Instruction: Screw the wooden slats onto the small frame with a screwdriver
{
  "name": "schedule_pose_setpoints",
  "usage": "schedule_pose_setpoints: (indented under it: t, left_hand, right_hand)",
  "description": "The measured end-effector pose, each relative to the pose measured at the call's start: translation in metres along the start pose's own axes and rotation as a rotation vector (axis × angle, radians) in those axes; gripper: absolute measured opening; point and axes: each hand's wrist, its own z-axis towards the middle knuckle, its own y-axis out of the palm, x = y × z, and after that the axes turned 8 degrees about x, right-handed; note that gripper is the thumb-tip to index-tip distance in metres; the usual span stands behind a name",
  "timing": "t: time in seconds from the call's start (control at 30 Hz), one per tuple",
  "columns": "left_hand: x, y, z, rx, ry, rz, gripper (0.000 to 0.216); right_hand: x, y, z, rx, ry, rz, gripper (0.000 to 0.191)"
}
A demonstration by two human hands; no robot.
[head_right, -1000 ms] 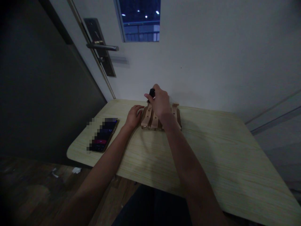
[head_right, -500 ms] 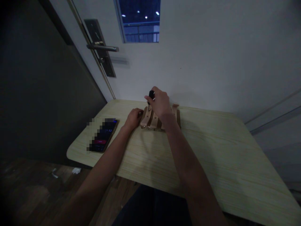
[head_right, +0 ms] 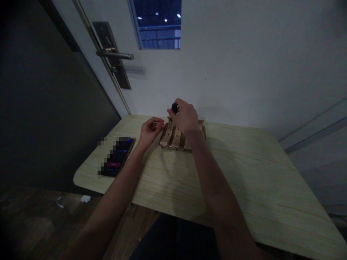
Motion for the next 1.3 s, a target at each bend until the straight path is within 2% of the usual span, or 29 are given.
schedule_pose_setpoints:
  t: [0.17, 0.4, 0.57, 0.87, 1.3]
  left_hand:
    - [0.002, 0.001, -0.002, -0.145, 0.013, -0.066, 0.015]
    - [0.003, 0.000, -0.003, -0.183, 0.104, 0.052, 0.006]
    - [0.003, 0.000, -0.004, -0.241, 0.103, 0.051, 0.007]
    - [0.000, -0.005, -0.001, -0.257, 0.028, -0.017, 0.014]
    - [0.000, -0.004, 0.000, -0.268, -0.023, -0.045, 0.019]
  right_hand:
    - [0.000, 0.000, 0.000, -0.016, 0.023, -0.035, 0.011]
    - [-0.003, -0.002, 0.001, -0.077, 0.020, -0.023, 0.009]
    - [-0.005, -0.004, 0.001, -0.080, 0.036, -0.007, 0.007]
    - [-0.010, -0.007, 0.003, -0.074, -0.022, 0.024, 0.010]
    - [-0.016, -0.012, 0.006, -0.179, -0.011, 0.097, 0.011]
